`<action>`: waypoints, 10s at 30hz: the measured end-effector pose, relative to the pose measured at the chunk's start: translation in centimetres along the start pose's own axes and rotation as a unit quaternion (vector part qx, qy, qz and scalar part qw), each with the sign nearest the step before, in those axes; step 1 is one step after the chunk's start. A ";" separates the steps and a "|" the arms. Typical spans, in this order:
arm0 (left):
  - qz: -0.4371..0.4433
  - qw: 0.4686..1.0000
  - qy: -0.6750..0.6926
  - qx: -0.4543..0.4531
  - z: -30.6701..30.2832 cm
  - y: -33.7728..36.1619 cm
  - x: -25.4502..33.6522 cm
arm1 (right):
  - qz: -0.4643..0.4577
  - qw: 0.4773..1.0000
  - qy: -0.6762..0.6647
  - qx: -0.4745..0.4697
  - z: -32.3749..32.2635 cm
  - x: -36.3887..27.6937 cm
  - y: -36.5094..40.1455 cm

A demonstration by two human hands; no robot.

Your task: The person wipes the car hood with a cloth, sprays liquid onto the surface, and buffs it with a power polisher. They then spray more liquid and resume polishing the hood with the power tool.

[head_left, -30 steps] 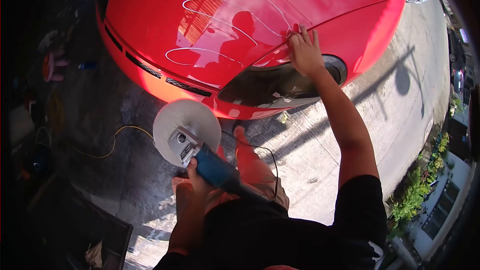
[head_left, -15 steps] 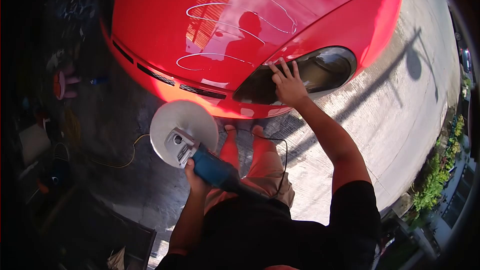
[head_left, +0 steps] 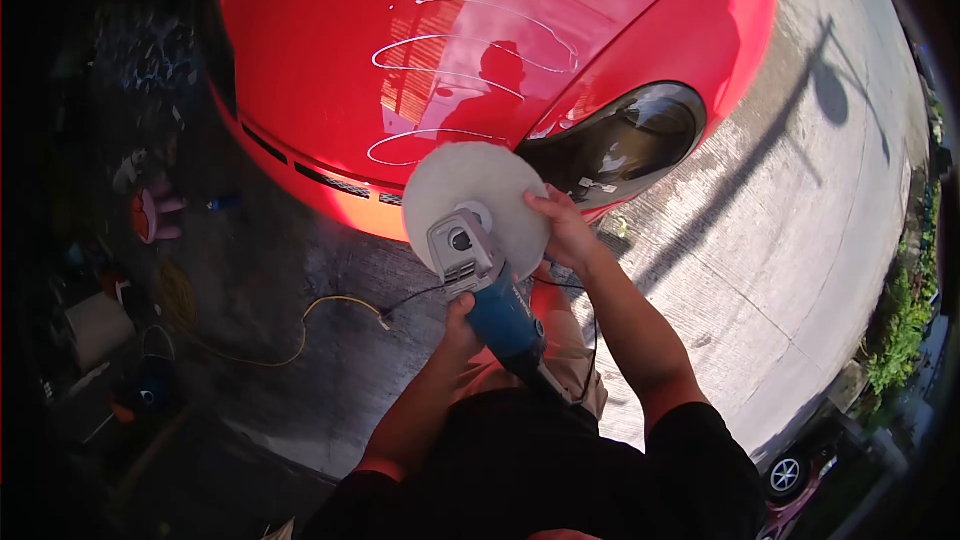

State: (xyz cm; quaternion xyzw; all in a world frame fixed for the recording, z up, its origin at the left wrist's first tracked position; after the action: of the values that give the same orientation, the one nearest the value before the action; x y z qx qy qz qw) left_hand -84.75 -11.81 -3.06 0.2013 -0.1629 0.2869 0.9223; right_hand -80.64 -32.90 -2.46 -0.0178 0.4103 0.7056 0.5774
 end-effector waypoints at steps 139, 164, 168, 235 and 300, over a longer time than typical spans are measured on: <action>0.033 0.958 0.228 0.172 9.9 -18.6 -15.3 | 0.247 0.748 0.615 0.039 -8.3 -13.1 20.7; 0.058 0.946 0.263 0.177 8.6 -15.1 -13.6 | 0.290 0.716 0.635 -0.007 -7.9 -10.6 19.6; 0.050 0.970 0.206 0.122 13.1 -20.4 -12.8 | 0.260 0.753 0.599 0.079 -9.2 -14.3 21.6; 0.018 0.962 0.253 0.096 14.5 -19.9 -11.8 | 0.275 0.746 0.599 0.097 -5.0 -16.1 21.8; 0.021 0.959 0.238 0.155 13.1 -19.4 -12.2 | 0.303 0.756 0.576 0.063 -6.7 -16.2 20.7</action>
State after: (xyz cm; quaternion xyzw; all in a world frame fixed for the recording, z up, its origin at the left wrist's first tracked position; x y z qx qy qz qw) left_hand -85.17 -38.22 -2.16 0.2638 0.1040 0.3674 0.8858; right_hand -95.45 -49.82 12.75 -0.2595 0.6926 0.6729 -0.0125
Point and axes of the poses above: each hand's wrist, its own y-axis away from the middle knuckle, its own z-axis out of the palm, x = y × z, the point moved 6 cm from there along -y, towards the middle knuckle, and after that the axes turned 10 degrees about -x, right-handed, at the moved point
